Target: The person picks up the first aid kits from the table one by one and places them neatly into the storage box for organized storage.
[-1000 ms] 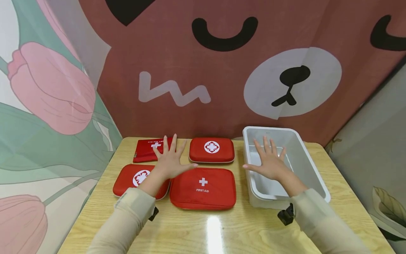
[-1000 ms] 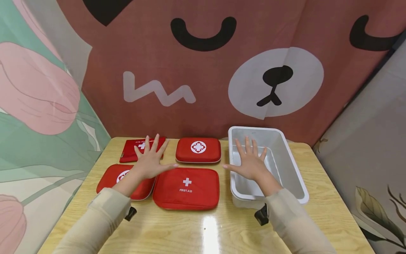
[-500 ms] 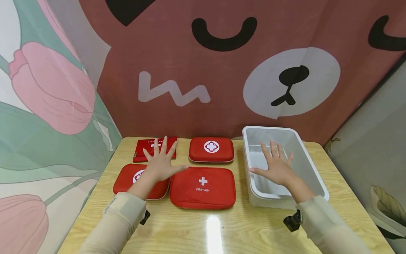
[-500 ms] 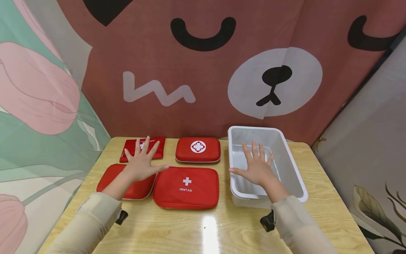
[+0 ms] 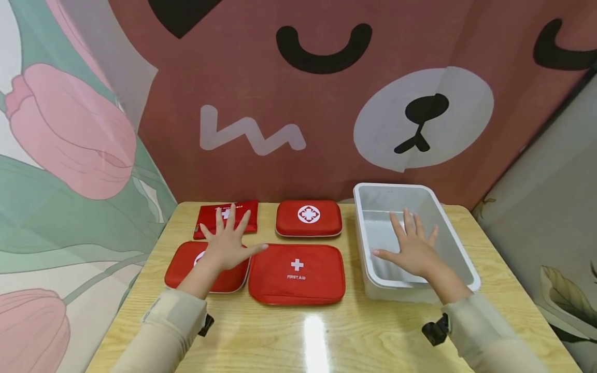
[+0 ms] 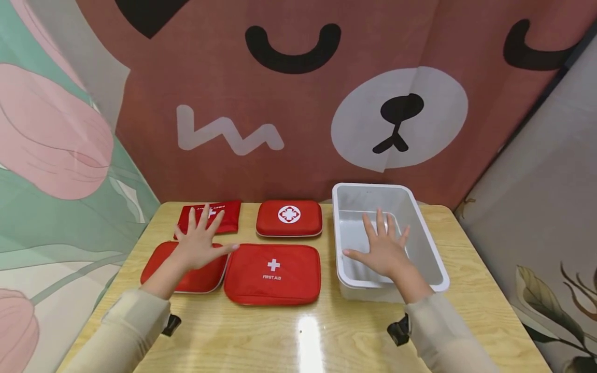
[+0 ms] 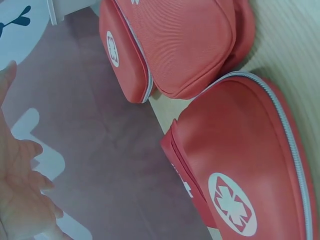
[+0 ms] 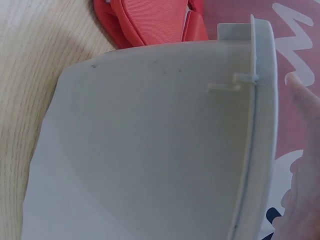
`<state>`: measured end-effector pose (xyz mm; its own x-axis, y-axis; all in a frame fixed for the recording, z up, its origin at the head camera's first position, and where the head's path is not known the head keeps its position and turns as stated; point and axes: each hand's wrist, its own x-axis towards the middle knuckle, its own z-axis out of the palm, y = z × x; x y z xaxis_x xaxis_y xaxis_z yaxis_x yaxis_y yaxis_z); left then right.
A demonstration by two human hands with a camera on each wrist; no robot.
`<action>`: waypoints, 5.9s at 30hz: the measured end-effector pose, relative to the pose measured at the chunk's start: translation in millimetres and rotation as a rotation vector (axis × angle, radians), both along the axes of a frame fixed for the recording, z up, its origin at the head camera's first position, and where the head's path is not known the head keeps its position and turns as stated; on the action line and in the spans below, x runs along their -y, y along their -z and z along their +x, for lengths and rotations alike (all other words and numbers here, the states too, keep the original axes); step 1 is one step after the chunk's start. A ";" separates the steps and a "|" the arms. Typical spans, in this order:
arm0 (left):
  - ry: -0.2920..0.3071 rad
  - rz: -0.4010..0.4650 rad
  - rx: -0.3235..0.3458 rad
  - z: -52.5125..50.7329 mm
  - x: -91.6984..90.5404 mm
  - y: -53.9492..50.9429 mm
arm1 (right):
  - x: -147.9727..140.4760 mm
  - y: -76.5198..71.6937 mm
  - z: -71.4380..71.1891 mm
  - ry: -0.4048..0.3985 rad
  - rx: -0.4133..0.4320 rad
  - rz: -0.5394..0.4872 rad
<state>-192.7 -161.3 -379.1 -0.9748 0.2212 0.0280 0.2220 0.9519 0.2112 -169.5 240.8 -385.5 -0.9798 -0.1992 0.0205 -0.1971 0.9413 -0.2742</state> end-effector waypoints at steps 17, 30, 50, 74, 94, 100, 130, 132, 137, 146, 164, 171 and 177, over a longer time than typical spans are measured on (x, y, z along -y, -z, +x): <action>-0.086 0.004 0.040 12.1 18.1 13.5 | -6.5 -1.8 10.6 -0.012 -0.028 0.012; -0.119 0.003 0.059 15.2 32.8 18.9 | -16.0 7.1 22.5 -0.004 -0.045 -0.003; -0.142 0.058 0.106 21.1 43.0 32.9 | -46.0 21.9 42.2 0.039 -0.049 -0.023; -0.290 0.148 0.198 20.2 67.5 57.0 | -71.3 20.5 57.5 0.077 -0.042 -0.057; -0.409 0.233 0.301 26.5 91.3 67.2 | -82.6 26.9 67.9 0.083 -0.038 -0.111; -0.465 0.273 0.354 27.8 100.4 74.0 | -85.1 29.8 67.3 0.076 -0.065 -0.138; -0.633 0.543 0.252 30.4 114.8 93.2 | -100.3 46.7 69.3 0.035 -0.193 -0.372; -0.669 0.570 0.201 30.1 115.3 96.7 | -101.1 47.8 70.3 0.040 -0.200 -0.387; -0.752 0.632 0.119 30.8 118.1 105.8 | -102.3 50.4 70.8 0.055 -0.211 -0.428; -0.842 0.743 0.162 32.1 118.0 106.3 | -102.6 56.4 75.7 0.082 -0.215 -0.480; -1.206 1.299 0.304 23.6 119.8 116.1 | -98.6 65.3 81.5 0.205 -0.232 -0.560; -1.193 1.546 0.316 31.6 112.6 107.7 | -95.3 72.1 83.4 0.250 -0.288 -0.681; -1.185 1.599 0.274 35.0 111.1 105.8 | -91.9 75.2 83.2 0.281 -0.283 -0.769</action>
<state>-157.7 -272.5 -484.9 -0.6029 -0.4816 -0.6360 -0.4342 -0.4707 0.7680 -86.2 332.6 -460.7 -0.9282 0.2188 0.3011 -0.1424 0.5387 -0.8304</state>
